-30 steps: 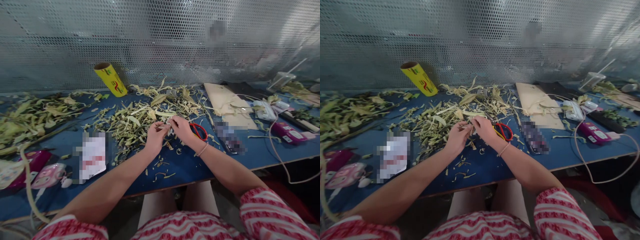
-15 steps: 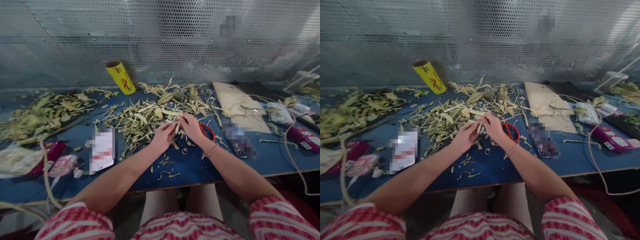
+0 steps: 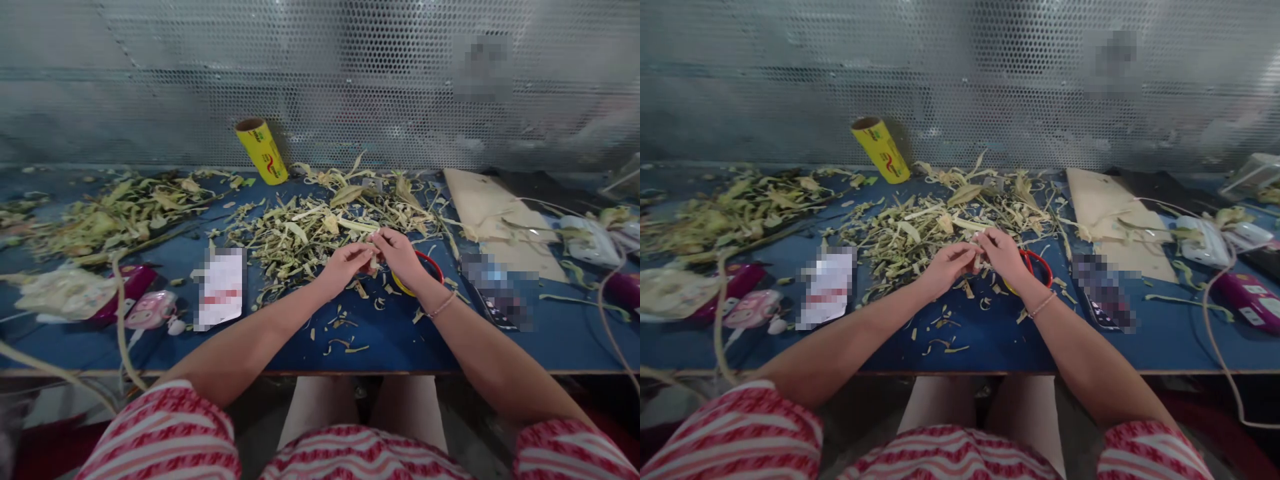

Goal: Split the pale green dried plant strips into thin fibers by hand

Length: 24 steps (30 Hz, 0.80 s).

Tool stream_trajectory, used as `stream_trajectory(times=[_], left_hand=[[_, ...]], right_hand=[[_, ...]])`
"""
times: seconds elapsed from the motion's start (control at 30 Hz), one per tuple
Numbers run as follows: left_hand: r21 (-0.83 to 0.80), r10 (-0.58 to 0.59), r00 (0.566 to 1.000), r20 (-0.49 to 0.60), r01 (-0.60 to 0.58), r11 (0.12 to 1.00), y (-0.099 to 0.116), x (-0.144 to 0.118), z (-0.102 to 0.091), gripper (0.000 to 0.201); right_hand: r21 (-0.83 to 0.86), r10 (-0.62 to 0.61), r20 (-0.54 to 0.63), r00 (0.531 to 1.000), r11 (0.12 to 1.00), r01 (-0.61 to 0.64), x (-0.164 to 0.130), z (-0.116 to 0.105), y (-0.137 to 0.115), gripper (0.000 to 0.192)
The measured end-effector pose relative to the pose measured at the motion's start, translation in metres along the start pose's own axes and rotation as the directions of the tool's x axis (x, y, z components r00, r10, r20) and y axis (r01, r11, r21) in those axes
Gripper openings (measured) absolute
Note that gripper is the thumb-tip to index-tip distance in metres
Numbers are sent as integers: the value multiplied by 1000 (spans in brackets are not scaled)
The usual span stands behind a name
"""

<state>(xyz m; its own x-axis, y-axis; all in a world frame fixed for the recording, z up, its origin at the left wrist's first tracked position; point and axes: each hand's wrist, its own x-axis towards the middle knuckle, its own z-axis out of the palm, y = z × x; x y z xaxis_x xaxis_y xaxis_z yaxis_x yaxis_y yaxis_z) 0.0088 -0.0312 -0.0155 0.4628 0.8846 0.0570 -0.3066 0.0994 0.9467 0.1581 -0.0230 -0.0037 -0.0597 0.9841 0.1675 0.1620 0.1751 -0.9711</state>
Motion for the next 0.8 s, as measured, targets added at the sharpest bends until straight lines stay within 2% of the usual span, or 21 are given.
stream_trajectory(times=[0.13, 0.27, 0.37, 0.47, 0.67, 0.8], left_hand=[[-79, 52, 998, -27, -54, 995, 5, -2, 2, 35], [-219, -23, 994, -103, 0, 976, 4, 2, 0, 28], [-300, -93, 990, -109, 57, 952, 5, 4, -1, 17], [-357, -116, 989, -88, 78, 931, 7, 3, 0, 15], [-382, -189, 977, -95, 140, 914, 6, 3, 5, 17], [-352, -203, 972, -121, 149, 924, 4, 3, 5, 25]], right_hand=[[-9, -1, -52, 999, 1000, 0, 3, -2, 1, 34], [92, 32, -54, 998, 995, -27, 5, -2, 7, 33], [69, 24, -50, 998, 997, -20, 4, -1, 10, 32], [20, -1, -41, 999, 1000, 2, 3, -1, 10, 35], [90, 43, 5, 999, 995, -44, 0, 1, 7, 39], [24, 20, -6, 1000, 1000, -20, 0, 2, 8, 37]])
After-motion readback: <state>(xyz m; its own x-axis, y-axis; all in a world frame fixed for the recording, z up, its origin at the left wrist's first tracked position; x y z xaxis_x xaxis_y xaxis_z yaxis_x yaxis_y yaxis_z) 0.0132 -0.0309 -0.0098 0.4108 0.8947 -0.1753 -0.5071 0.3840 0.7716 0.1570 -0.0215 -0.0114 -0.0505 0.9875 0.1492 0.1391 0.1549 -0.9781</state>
